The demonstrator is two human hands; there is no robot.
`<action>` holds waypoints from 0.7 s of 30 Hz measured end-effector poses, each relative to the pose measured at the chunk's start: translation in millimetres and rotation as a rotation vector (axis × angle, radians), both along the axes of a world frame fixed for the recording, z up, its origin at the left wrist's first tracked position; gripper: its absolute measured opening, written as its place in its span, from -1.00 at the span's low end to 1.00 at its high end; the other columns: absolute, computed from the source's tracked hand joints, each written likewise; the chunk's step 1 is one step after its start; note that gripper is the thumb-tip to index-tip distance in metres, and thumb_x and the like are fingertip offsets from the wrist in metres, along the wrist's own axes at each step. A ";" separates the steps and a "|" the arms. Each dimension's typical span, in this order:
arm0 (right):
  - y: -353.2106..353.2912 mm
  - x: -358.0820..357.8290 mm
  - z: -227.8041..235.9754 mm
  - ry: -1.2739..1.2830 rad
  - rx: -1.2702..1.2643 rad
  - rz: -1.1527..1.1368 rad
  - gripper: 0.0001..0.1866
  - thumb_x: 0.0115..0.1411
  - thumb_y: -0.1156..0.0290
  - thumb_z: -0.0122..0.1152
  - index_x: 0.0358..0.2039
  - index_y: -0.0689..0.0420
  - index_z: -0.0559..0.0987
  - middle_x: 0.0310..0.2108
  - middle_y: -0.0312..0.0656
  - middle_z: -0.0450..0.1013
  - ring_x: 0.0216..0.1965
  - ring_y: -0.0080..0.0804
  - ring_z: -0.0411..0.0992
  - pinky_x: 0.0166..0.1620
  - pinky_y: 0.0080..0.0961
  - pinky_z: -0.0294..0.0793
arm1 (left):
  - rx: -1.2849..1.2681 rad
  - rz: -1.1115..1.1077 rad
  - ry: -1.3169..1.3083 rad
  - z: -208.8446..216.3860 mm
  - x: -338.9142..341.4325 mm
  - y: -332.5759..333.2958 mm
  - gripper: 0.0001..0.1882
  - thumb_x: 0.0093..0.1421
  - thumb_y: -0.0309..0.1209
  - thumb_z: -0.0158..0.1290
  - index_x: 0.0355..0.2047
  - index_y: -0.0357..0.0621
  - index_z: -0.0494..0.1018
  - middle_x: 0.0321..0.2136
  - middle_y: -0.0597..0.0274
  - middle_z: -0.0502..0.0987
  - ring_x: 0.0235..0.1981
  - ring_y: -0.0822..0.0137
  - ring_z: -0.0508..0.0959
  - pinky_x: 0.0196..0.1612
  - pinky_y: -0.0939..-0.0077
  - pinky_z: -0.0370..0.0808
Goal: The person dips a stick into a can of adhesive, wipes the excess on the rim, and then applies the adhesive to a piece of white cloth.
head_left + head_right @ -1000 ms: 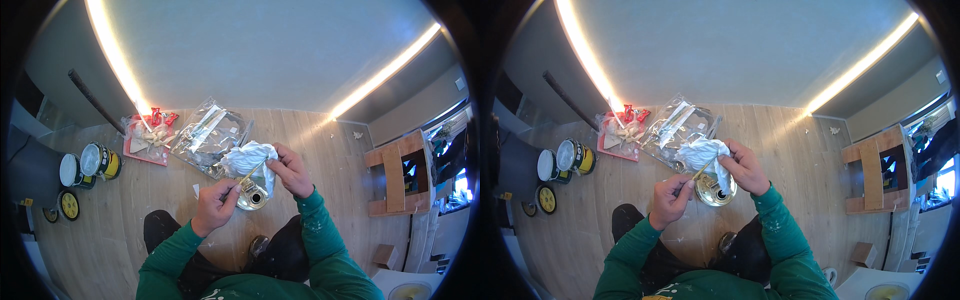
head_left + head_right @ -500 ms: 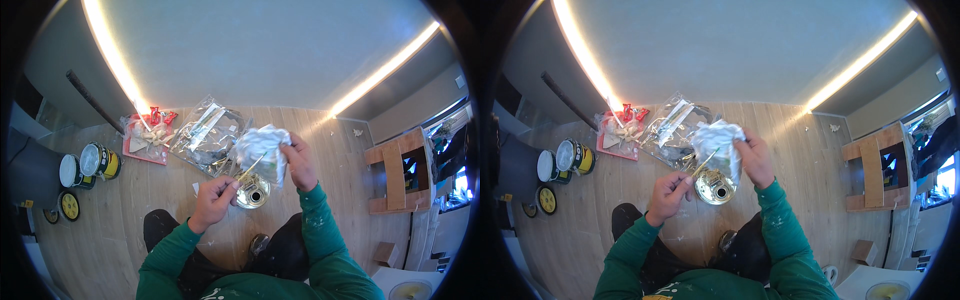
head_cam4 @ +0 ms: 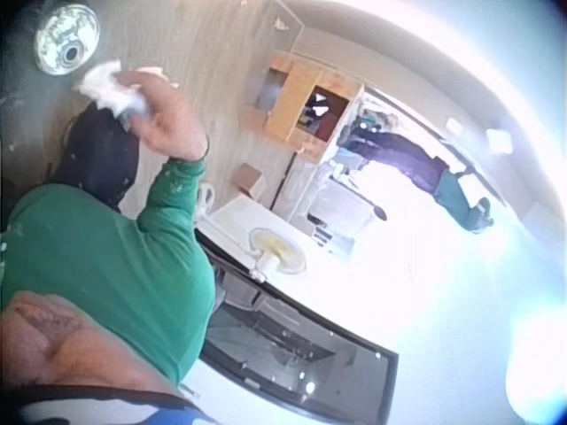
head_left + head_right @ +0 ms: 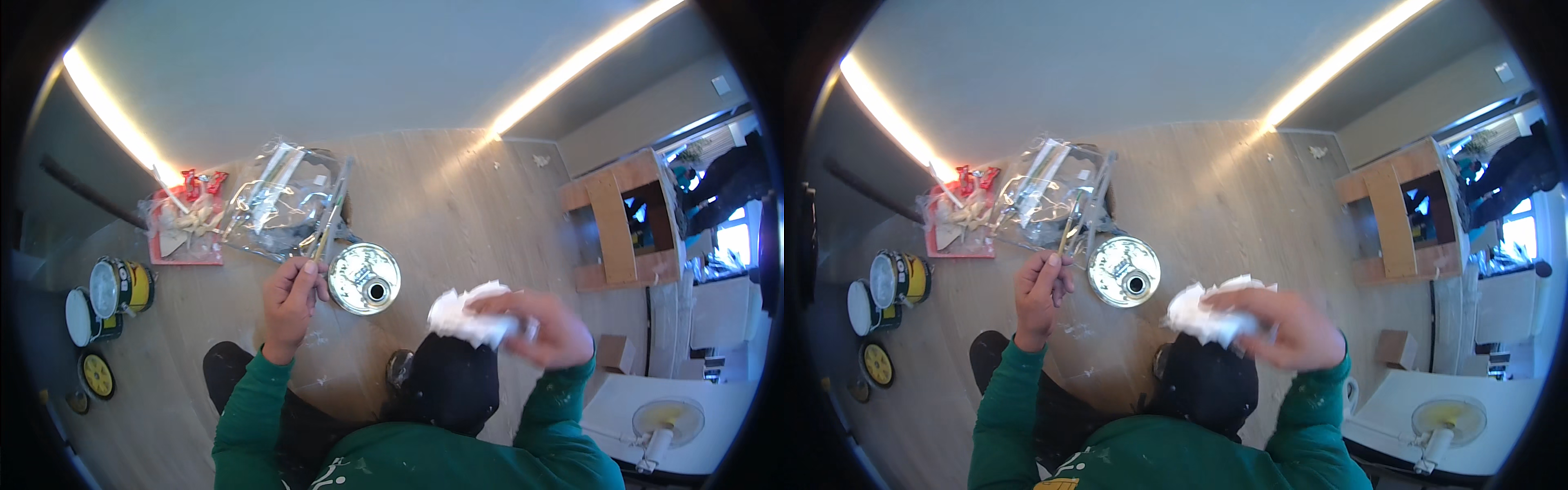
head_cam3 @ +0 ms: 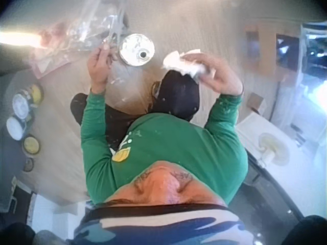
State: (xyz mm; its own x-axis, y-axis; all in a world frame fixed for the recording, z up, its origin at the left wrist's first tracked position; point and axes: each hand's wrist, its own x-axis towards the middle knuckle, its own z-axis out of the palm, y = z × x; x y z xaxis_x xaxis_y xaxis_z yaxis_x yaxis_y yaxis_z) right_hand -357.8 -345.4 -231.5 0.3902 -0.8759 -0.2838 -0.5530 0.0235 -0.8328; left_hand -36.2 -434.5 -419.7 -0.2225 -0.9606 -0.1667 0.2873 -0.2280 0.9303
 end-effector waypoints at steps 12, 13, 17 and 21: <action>-1.8 -23.6 -53.1 -0.018 0.111 0.014 -0.61 0.23 0.39 0.36 0.05 0.19 0.55 0.02 -0.10 0.57 0.02 -0.26 0.54 0.12 -0.29 0.48 | 0.142 -0.128 0.218 -8.0 -39.1 22.4 -0.77 0.40 -0.39 0.07 -0.09 -0.32 0.57 -0.36 0.32 0.54 -0.33 0.52 0.43 -0.17 0.58 0.38; -25.3 -15.5 -59.0 0.001 0.094 0.030 -0.58 0.26 0.37 0.35 0.10 0.19 0.52 -0.02 -0.10 0.59 0.00 -0.31 0.55 0.11 -0.32 0.50 | 0.114 -0.108 0.219 -3.4 -40.8 21.3 -0.77 0.40 -0.40 0.07 -0.08 -0.33 0.57 -0.35 0.31 0.55 -0.33 0.52 0.44 -0.16 0.58 0.38; -87.8 14.9 -104.1 -0.305 0.267 0.108 -0.49 0.28 0.42 0.33 0.17 0.22 0.36 -0.11 -0.09 0.61 -0.01 -0.42 0.55 0.07 -0.44 0.52 | 0.032 -0.018 0.238 11.5 -62.2 10.5 -0.76 0.40 -0.40 0.08 -0.06 -0.33 0.56 -0.32 0.28 0.57 -0.30 0.51 0.48 -0.16 0.57 0.41; -115.1 26.0 -125.5 -0.567 0.457 0.144 -0.60 0.28 0.53 0.30 0.07 0.21 0.37 -0.15 -0.10 0.61 -0.08 -0.48 0.56 0.03 -0.49 0.54 | 0.003 0.057 0.169 -3.7 -72.3 7.7 -0.75 0.38 -0.40 0.11 -0.03 -0.32 0.55 -0.32 0.29 0.58 -0.31 0.52 0.48 -0.18 0.57 0.42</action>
